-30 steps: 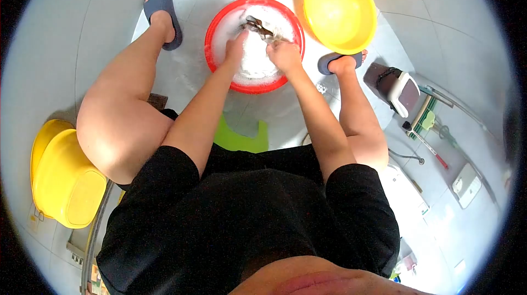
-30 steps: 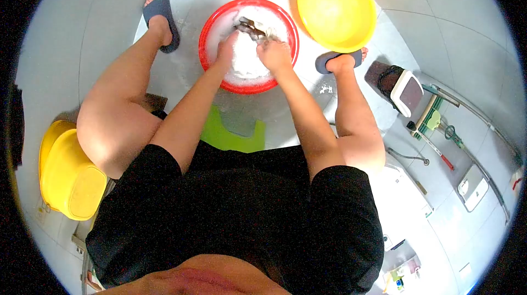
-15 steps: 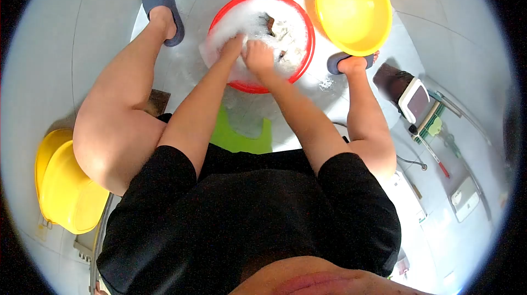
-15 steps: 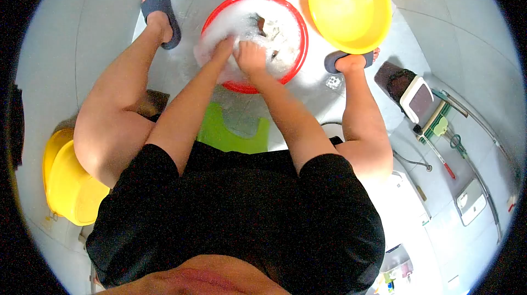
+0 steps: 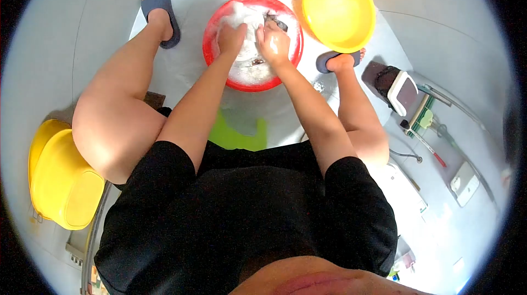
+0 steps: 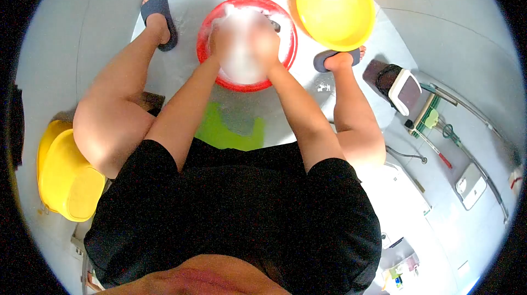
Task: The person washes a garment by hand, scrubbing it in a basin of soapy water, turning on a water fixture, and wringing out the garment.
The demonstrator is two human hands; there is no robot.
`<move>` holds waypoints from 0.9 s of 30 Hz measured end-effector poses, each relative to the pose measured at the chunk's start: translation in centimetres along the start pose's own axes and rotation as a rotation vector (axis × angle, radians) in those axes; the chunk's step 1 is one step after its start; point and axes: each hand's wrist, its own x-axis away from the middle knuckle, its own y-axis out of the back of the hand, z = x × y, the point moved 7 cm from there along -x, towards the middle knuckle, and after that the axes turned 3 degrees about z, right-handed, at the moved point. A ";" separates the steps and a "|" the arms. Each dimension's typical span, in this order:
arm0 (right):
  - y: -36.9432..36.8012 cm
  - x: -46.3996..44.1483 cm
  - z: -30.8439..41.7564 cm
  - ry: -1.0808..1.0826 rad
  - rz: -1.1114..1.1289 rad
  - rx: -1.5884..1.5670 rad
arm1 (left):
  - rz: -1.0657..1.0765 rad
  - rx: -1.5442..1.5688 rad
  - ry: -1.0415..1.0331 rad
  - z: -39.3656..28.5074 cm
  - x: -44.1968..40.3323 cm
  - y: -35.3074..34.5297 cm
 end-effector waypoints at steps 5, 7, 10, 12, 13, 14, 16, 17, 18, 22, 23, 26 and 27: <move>7.1 2.1 1.4 0.022 -0.222 -0.154 | -0.100 0.133 -0.302 -7.7 5.1 2.2; 8.7 2.5 0.8 -0.097 -0.237 -0.233 | -0.091 0.155 -0.345 -10.0 6.5 2.6; 10.7 2.2 1.3 -0.130 -0.305 -0.509 | -0.114 0.238 -0.422 -13.6 8.9 4.2; 12.2 2.0 2.5 -0.086 -0.355 -0.532 | -0.177 0.296 -0.476 -15.6 10.1 5.7; 12.3 1.8 2.6 -0.162 -0.312 -0.780 | -0.225 0.297 -0.555 -17.4 11.6 7.0; 12.2 1.5 2.8 -0.235 -0.263 -1.028 | -0.228 0.293 -0.560 -18.9 12.8 7.9; 14.2 1.4 4.2 -0.257 -0.257 -1.123 | -0.162 0.412 -0.528 -20.9 14.7 8.8; 15.6 0.8 4.2 -0.141 -0.386 -1.086 | -0.194 0.447 -0.607 -21.9 15.1 9.1; 17.0 0.8 4.3 -0.026 -0.512 -1.044 | -0.197 0.443 -0.610 -22.6 15.6 9.4; 20.0 0.2 4.3 -0.050 -0.479 -1.134 | -0.141 0.371 -0.795 -25.6 17.4 9.6; 19.7 -0.2 3.6 -0.052 -0.485 -1.094 | -0.096 0.303 -0.723 -25.3 16.4 8.8; 16.1 -0.3 0.5 -0.086 -0.444 -0.859 | 0.001 0.168 -0.579 -22.1 12.8 6.0; 12.9 -0.4 -1.4 -0.167 -0.379 -0.861 | 0.052 0.101 -0.506 -20.0 11.3 4.7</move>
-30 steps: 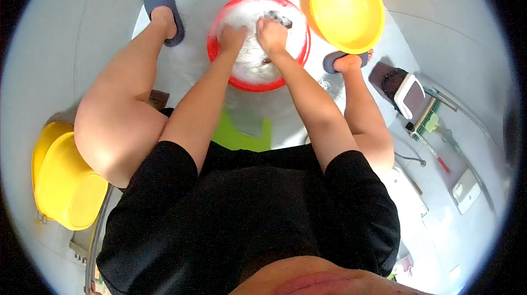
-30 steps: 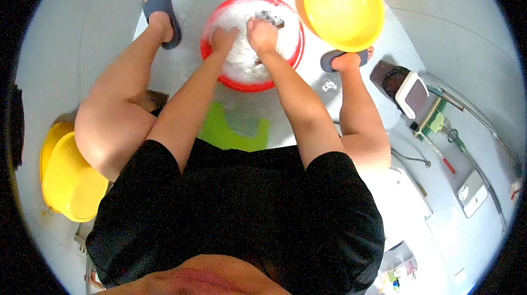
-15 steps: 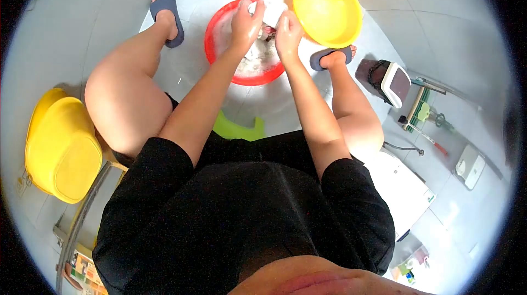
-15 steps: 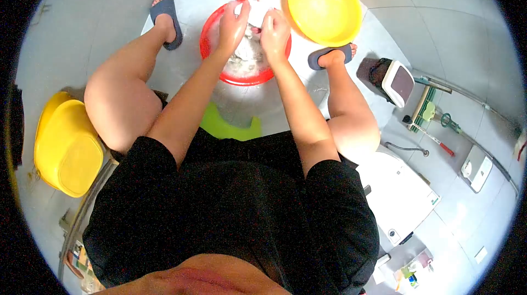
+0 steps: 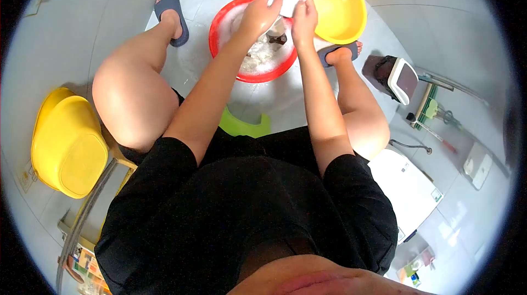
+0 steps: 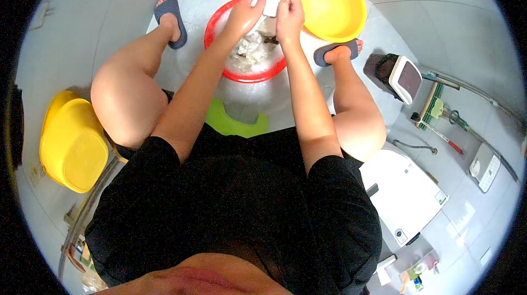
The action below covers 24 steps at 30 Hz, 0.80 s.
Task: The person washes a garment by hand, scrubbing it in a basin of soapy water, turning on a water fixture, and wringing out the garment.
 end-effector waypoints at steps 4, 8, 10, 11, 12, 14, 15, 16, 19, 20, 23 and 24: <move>-2.5 2.3 -4.6 -0.124 0.161 0.237 | 0.116 -0.130 0.173 11.6 -0.4 -3.3; -6.3 4.5 -9.4 0.096 0.335 0.473 | -0.078 -0.221 0.170 16.8 1.5 -2.3; -9.0 5.9 -12.7 0.076 0.402 0.505 | -0.168 -0.290 0.167 18.6 1.9 -1.3; -10.8 6.6 -14.1 0.071 0.460 0.539 | -0.204 -0.318 0.139 19.4 1.8 -0.9; -11.7 7.4 -13.7 -0.180 0.534 0.618 | -0.241 -0.346 0.109 20.3 1.6 -0.6; -13.6 7.4 -14.8 -0.208 0.499 0.648 | -0.219 -0.313 0.176 23.2 0.7 -1.0; -13.8 7.3 -14.9 -0.225 0.456 0.685 | -0.200 -0.270 0.231 24.5 0.4 -1.2; -14.1 7.0 -15.4 -0.253 0.491 0.808 | -0.197 -0.277 0.241 25.2 0.3 -1.4; -15.7 5.5 -19.7 -0.625 0.721 0.606 | -0.004 -0.081 0.492 27.0 0.6 -3.0; -16.5 5.9 -23.8 -0.678 0.883 0.760 | -0.015 0.002 0.527 25.3 1.3 -3.2; -16.8 4.2 -28.5 -0.562 0.876 0.784 | 0.010 0.008 0.592 26.9 1.3 -4.1; -16.6 3.6 -29.2 -0.503 0.870 0.799 | 0.040 -0.022 0.625 26.7 1.3 -4.1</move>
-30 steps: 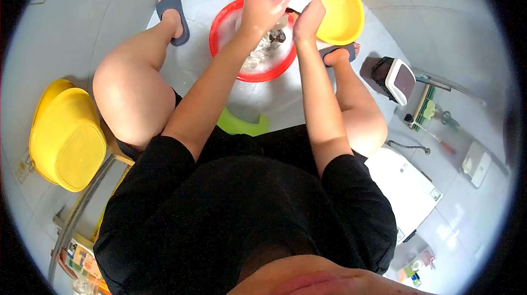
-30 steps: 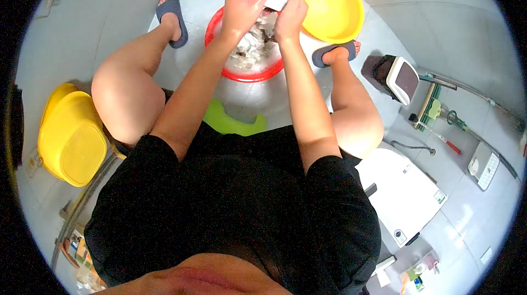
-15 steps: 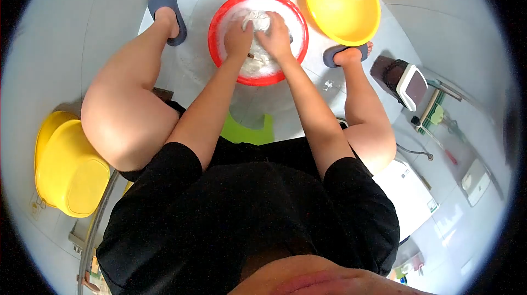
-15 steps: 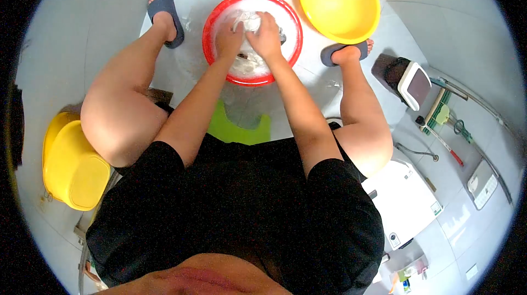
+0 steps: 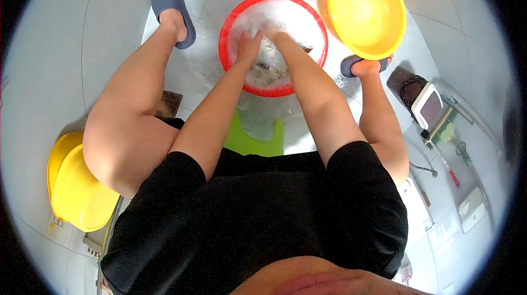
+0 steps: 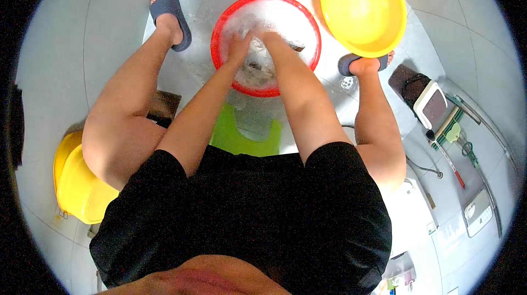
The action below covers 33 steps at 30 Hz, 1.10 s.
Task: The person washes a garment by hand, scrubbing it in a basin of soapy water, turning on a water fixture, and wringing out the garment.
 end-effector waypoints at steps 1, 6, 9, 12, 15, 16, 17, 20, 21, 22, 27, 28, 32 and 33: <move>0.6 -0.3 -0.1 0.039 -0.035 0.030 | 0.020 -0.035 0.031 -0.3 0.1 0.0; 6.7 4.2 1.3 -0.065 -0.322 -0.032 | -0.094 -0.108 -0.131 -1.2 1.0 0.5; 9.9 10.4 2.2 -0.095 -0.538 -0.120 | -0.137 -0.132 -0.309 -1.2 0.3 0.5; 10.6 13.1 2.5 0.095 -0.481 -0.371 | 0.116 0.563 -0.104 0.1 -1.5 -1.1; 10.0 13.8 2.0 -0.033 -0.374 -0.395 | 0.387 1.255 0.278 2.0 -1.9 -3.5; 9.3 14.2 2.3 -0.111 -0.407 -0.309 | 0.346 1.129 0.281 2.3 -1.9 -3.4; 8.1 14.5 3.0 -0.188 -0.436 -0.223 | 0.303 1.002 0.282 2.7 -2.1 -3.2; 4.8 16.4 5.5 -0.287 -0.482 0.117 | 0.359 0.801 0.330 4.3 0.2 -3.5; 2.7 15.7 5.6 0.063 -0.625 0.182 | 0.357 0.797 0.333 4.0 1.7 -3.4; 1.7 16.1 6.9 0.417 -0.761 0.242 | 0.425 0.881 0.260 2.1 3.3 -3.6; 1.1 9.2 5.9 0.033 -0.072 0.220 | 0.615 1.142 0.420 6.3 0.9 -6.0; -0.1 7.1 4.6 -0.158 0.297 0.266 | 0.607 1.135 0.425 5.7 1.6 -5.7; -6.1 -2.2 -2.4 -0.215 0.139 0.176 | 0.232 0.799 0.461 6.3 1.9 -4.2; -2.5 -0.2 -0.8 -0.122 -0.022 0.034 | 0.226 0.784 0.437 6.9 1.4 -4.5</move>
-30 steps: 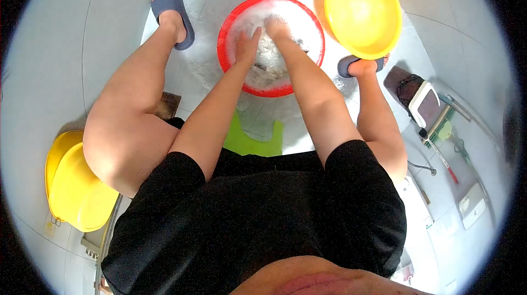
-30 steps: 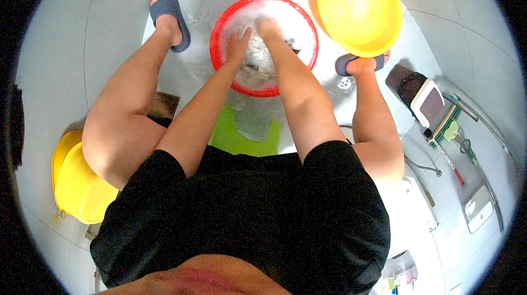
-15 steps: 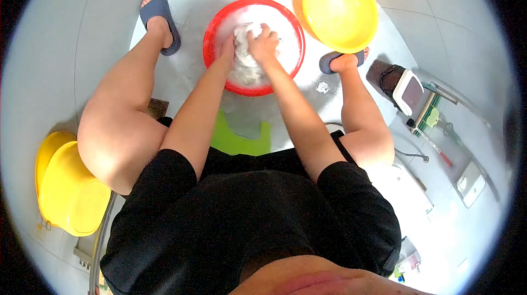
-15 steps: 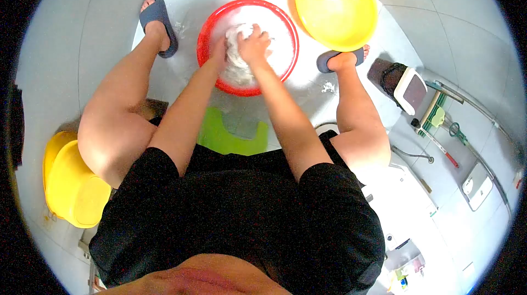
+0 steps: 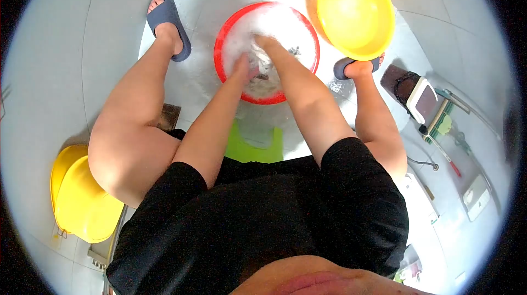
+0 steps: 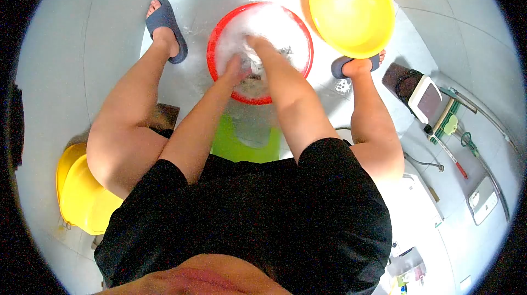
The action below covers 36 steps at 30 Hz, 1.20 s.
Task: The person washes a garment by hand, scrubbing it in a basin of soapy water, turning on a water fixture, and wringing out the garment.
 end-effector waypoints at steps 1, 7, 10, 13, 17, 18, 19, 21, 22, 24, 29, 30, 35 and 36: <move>3.8 1.9 0.8 0.088 -0.154 -0.149 | 0.005 0.005 0.001 0.2 0.0 -0.1; 9.5 5.4 -0.1 0.455 0.154 -0.924 | 0.165 0.532 -0.184 -3.2 1.4 -3.4; 12.9 9.7 1.1 0.536 -0.037 -0.981 | 0.192 0.584 -0.089 -4.7 3.4 -5.2; 12.5 9.9 1.3 0.404 -0.027 -0.947 | 0.195 0.404 -0.211 -3.8 -0.8 -4.7; 11.1 14.7 3.5 0.125 -0.537 -0.167 | -0.067 -0.037 -0.216 -4.3 -0.9 -2.2; 10.2 15.1 3.3 0.144 -0.658 -0.143 | -0.027 0.339 0.015 -3.2 -0.8 -2.2; 8.9 14.8 2.4 0.139 -0.658 -0.152 | 0.056 0.521 0.006 -3.6 -1.5 -1.6; 6.9 14.6 1.4 0.169 -0.714 0.004 | 0.033 0.513 -0.037 -3.4 -1.7 -0.6; 7.4 14.1 1.7 0.171 -0.709 -0.004 | 0.016 0.519 -0.087 -3.9 -1.5 -0.1; 6.0 10.2 1.7 -0.030 -0.103 0.253 | 0.021 0.287 -0.113 -0.9 -7.2 2.4; -2.0 -3.6 -5.1 -0.056 -0.062 0.134 | -0.240 -0.471 -0.085 -4.2 1.2 -0.3; -4.0 -7.7 -6.8 -0.008 -0.155 0.041 | -0.185 -0.409 -0.158 -4.7 1.4 -0.9; 13.1 6.9 -0.7 -0.230 -0.445 -0.412 | -0.156 -0.181 -0.363 -8.3 0.2 -4.5; 13.9 8.1 -0.7 -0.139 -0.485 -0.510 | -0.148 -0.183 -0.371 -9.5 2.2 -5.9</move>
